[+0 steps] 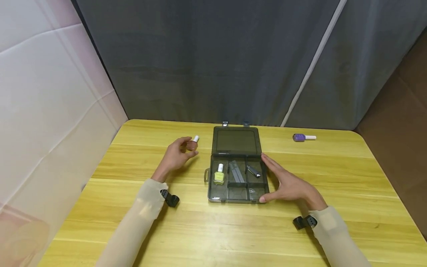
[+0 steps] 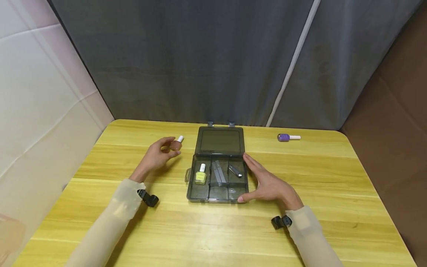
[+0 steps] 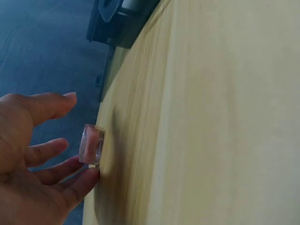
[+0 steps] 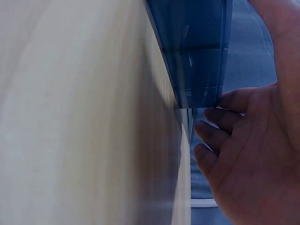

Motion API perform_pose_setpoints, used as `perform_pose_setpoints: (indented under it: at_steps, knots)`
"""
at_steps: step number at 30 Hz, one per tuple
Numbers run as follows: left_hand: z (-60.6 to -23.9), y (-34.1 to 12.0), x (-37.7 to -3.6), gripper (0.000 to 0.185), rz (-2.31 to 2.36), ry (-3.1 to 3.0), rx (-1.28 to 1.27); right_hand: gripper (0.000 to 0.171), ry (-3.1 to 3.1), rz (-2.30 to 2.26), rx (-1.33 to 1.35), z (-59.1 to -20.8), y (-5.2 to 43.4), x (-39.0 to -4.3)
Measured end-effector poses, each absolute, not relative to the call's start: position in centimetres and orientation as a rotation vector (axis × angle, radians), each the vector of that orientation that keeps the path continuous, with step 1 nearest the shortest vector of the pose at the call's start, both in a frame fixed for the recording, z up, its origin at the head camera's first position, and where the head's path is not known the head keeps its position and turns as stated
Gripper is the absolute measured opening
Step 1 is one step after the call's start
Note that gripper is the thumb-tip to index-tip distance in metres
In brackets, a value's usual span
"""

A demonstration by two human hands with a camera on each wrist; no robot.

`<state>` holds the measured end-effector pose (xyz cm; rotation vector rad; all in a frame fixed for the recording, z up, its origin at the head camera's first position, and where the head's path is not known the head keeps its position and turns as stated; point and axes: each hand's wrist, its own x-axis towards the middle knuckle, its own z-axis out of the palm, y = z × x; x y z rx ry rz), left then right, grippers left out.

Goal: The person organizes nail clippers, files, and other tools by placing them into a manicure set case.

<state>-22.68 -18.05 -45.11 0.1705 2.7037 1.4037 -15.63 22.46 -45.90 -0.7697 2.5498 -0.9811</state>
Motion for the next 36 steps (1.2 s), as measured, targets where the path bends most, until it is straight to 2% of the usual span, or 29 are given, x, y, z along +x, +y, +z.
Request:
perform_pose_setpoints:
  at_steps: [7,18,36]
  knots:
    - [-45.3,-17.5,-23.9,0.053,1.258,2.743,0.179,0.138,2.555,-0.973,-0.744,-45.8,22.9,-15.3]
    - [-45.3,-16.9,-24.2,0.045,1.228,2.796,0.175,0.139,2.562,-0.977,-0.728,-45.9,23.2,-15.2]
    - [-45.3,-16.1,-23.0,0.042,1.375,2.742,0.122,0.138,2.56,-0.972,-0.747,-46.1,23.1,-15.1]
